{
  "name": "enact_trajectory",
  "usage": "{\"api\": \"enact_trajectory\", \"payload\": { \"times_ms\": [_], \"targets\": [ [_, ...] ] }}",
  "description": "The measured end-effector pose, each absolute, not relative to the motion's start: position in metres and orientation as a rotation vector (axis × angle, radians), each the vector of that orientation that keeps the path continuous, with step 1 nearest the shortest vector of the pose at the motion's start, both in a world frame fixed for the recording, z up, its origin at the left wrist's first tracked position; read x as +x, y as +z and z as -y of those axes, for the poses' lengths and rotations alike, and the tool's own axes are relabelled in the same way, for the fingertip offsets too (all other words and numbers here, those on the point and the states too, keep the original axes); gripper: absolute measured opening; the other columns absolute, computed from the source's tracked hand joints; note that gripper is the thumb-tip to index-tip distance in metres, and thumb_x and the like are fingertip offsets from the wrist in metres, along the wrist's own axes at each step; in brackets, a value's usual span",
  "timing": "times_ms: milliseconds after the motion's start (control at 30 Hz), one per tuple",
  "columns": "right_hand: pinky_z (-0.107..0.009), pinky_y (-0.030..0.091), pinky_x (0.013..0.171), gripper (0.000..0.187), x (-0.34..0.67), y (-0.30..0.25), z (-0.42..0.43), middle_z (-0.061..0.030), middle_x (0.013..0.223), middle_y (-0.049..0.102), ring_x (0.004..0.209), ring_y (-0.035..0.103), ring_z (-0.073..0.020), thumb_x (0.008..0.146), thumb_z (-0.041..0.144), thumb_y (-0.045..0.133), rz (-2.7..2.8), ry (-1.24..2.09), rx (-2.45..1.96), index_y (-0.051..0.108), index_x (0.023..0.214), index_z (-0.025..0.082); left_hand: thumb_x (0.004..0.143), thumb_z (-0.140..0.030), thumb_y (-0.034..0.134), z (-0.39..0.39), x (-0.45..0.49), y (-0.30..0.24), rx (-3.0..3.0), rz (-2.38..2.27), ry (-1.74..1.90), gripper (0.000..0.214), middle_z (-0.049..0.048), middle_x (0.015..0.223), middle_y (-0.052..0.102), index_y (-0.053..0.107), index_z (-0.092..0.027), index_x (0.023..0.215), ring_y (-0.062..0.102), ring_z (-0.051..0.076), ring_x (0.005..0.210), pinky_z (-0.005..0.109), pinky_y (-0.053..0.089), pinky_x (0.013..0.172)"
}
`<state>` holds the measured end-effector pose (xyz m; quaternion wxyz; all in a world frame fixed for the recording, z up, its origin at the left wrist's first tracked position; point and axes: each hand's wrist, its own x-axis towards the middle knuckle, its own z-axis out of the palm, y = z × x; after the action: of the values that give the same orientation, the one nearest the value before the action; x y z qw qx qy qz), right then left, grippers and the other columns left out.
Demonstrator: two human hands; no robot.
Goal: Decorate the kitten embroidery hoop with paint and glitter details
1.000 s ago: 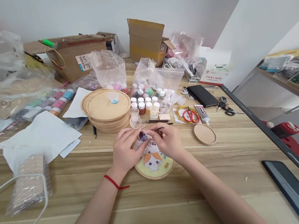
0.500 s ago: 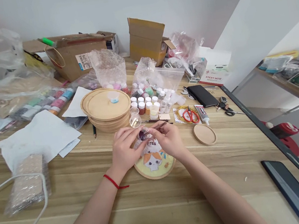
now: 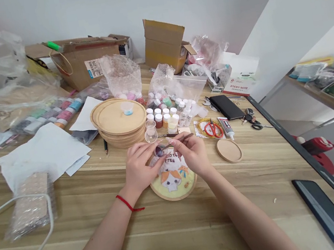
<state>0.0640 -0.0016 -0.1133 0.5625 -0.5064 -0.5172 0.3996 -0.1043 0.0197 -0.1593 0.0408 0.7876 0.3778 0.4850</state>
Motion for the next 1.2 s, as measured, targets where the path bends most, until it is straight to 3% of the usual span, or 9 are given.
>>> {"api": "enact_trajectory", "payload": {
  "times_ms": [200, 367, 567, 1200],
  "targets": [
    [-0.023, 0.041, 0.042, 0.029, 0.086, -0.097, 0.014, 0.0027, 0.051, 0.057, 0.043, 0.051, -0.01, 0.076, 0.045, 0.073, 1.142, 0.939, -1.13, 0.064, 0.071, 0.018, 0.079, -0.034, 0.075, -0.021, -0.104, -0.16, 2.375, -1.18, 1.516, 0.034, 0.0056, 0.096, 0.076, 0.07, -0.021, 0.11, 0.065, 0.021, 0.09, 0.038, 0.051, 0.084],
    [-0.021, 0.042, 0.041, 0.03, 0.106, -0.125, 0.037, 0.0024, 0.049, 0.059, 0.041, 0.051, -0.0091, 0.076, 0.043, 0.075, 1.102, 1.027, -1.214, 0.062, 0.069, 0.017, 0.079, -0.032, 0.075, -0.023, -0.104, -0.162, 2.359, -1.197, 1.537, 0.034, 0.0056, 0.095, 0.075, 0.07, -0.02, 0.11, 0.064, 0.021, 0.09, 0.036, 0.051, 0.084],
    [-0.018, 0.031, 0.03, 0.037, 0.113, -0.16, 0.05, 0.0054, 0.046, 0.054, 0.032, 0.041, -0.0061, 0.075, 0.05, 0.075, 0.974, 1.124, -1.269, 0.057, 0.069, 0.018, 0.078, -0.03, 0.076, -0.025, -0.103, -0.161, 2.355, -1.175, 1.569, 0.031, 0.0059, 0.094, 0.076, 0.071, -0.019, 0.106, 0.065, 0.021, 0.087, 0.036, 0.052, 0.083],
    [-0.019, 0.029, 0.034, 0.034, 0.12, -0.177, 0.046, 0.0052, 0.05, 0.055, 0.036, 0.04, -0.0056, 0.077, 0.049, 0.073, 1.041, 1.124, -1.322, 0.058, 0.074, 0.018, 0.077, -0.028, 0.076, -0.027, -0.102, -0.159, 2.353, -1.169, 1.577, 0.027, 0.0064, 0.09, 0.075, 0.072, -0.018, 0.102, 0.065, 0.021, 0.084, 0.035, 0.052, 0.081]
  ]
}}
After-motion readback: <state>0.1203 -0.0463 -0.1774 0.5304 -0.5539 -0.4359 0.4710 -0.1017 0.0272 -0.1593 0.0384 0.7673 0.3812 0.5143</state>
